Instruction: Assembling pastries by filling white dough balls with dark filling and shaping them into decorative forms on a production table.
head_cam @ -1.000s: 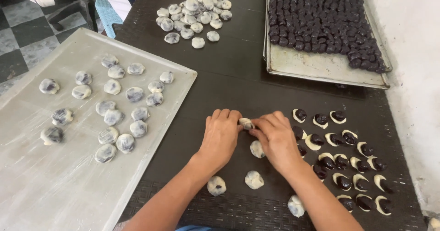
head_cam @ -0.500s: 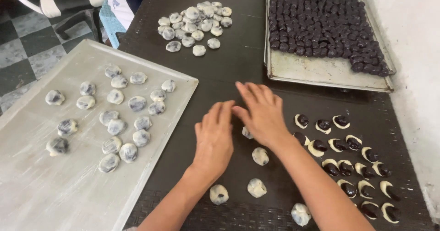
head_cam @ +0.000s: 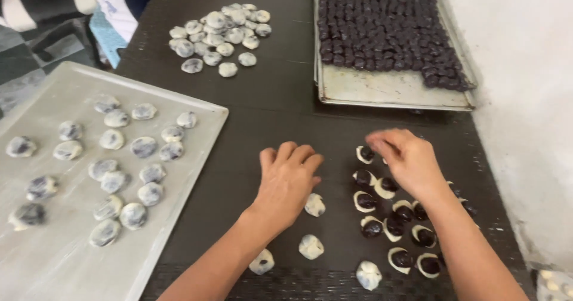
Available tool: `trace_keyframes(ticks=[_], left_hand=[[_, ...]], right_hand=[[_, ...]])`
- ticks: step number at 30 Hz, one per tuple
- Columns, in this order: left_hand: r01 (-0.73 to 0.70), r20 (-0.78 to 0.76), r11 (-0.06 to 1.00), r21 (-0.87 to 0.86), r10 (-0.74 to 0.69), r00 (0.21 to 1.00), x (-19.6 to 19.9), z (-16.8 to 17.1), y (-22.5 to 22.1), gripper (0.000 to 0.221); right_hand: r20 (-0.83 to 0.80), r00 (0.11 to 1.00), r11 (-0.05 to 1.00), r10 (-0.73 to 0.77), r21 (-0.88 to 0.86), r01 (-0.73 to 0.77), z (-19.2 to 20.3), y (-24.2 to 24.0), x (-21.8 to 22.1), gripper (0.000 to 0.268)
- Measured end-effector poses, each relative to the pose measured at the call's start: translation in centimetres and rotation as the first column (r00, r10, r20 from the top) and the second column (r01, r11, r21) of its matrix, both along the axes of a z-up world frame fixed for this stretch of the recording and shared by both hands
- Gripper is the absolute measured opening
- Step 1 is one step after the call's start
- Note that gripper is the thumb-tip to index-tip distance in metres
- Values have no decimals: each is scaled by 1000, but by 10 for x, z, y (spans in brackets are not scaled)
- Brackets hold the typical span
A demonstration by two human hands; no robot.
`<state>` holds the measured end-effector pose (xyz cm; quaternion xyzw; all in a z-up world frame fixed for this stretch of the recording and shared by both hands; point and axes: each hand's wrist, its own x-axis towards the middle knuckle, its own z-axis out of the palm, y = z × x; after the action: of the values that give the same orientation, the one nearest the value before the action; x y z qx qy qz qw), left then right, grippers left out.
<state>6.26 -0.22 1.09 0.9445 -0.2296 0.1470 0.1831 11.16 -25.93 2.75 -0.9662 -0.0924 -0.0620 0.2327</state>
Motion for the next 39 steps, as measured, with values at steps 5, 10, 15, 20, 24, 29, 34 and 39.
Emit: trace_keyframes(ticks=[5, 10, 15, 20, 24, 29, 34, 39], left_hand=[[161, 17, 986, -42, -161, 987, 18, -21, -73, 36], [218, -39, 976, -9, -218, 975, 22, -25, -93, 25], [209, -116, 976, -55, -214, 970, 23, -25, -91, 32], [197, -179, 976, -89, -210, 961, 27, -13, -83, 34], [216, -157, 972, -97, -229, 961, 24, -3, -80, 23], [210, -24, 977, -31, -211, 977, 15, -13, -80, 35], [170, 73, 983, -71, -165, 984, 21, -8, -64, 38], [-395, -706, 704, -590, -212, 676, 14, 39, -31, 29]], right_hand=[[-7, 999, 993, -46, -108, 45, -35, -41, -24, 12], [53, 998, 981, 14, -196, -4, -33, -27, -37, 11], [-21, 1000, 980, -4, -198, -1, -46, -8, -30, 4], [-18, 997, 997, 69, -37, -70, -16, 2, -43, 7], [39, 996, 996, 85, -4, -85, -3, 1, -63, 14], [117, 990, 996, 76, -56, -70, -38, -4, -54, 25], [341, 936, 982, 83, 134, -136, -17, 23, -56, 16], [567, 777, 953, 272, -50, -297, 10, 58, -63, 50]])
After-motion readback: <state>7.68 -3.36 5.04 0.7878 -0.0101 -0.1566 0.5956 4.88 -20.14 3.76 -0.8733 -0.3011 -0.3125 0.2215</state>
